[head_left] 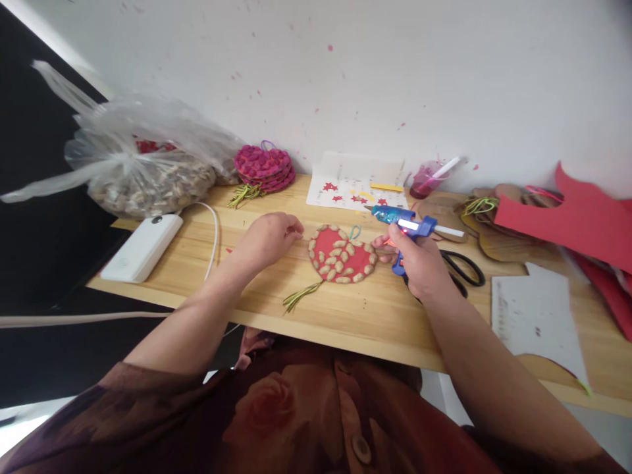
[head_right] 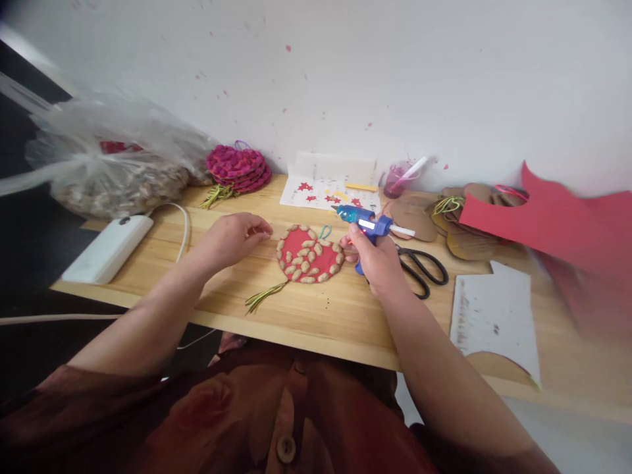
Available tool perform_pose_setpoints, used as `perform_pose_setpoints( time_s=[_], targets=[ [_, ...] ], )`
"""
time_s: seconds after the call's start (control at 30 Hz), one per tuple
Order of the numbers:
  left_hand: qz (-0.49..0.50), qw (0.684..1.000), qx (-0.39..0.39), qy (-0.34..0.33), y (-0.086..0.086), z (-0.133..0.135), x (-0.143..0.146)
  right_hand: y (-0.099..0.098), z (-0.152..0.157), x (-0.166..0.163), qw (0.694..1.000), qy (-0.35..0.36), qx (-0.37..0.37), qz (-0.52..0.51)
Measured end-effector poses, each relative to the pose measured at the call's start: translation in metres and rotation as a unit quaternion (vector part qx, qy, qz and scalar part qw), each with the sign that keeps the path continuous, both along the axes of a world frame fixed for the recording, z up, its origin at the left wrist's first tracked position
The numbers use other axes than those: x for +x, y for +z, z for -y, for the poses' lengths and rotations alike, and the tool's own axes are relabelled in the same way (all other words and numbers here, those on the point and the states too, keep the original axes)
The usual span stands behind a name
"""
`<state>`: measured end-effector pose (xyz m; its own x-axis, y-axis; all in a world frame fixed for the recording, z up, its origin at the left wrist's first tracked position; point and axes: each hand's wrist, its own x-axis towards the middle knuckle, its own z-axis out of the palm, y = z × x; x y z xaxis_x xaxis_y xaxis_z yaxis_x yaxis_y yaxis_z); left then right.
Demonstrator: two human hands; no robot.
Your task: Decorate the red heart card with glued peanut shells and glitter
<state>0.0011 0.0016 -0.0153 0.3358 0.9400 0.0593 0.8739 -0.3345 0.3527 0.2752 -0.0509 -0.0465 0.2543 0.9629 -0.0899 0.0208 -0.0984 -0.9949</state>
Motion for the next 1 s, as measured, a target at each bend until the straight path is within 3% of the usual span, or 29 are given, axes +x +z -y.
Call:
perform_pose_setpoints(
  time_s=[0.33, 0.53, 0.8, 1.0],
  targets=[
    [-0.012, 0.999, 0.031, 0.030, 0.000, -0.002, -0.001, 0.002, 0.001, 0.000, 1.000, 0.009, -0.008, -0.001],
    [0.044, 0.999, -0.018, -0.020, -0.001, 0.019, 0.005, 0.004, 0.002, -0.002, 1.000, 0.006, -0.029, -0.010],
    [0.107, 0.993, -0.007, -0.050, -0.014, 0.050, 0.008, 0.008, 0.006, -0.005, 0.999, 0.022, -0.041, 0.005],
    [0.125, 0.991, -0.008, -0.056, -0.018, 0.057, 0.011, 0.005, 0.004, -0.003, 0.999, 0.019, -0.034, 0.005]
  ],
)
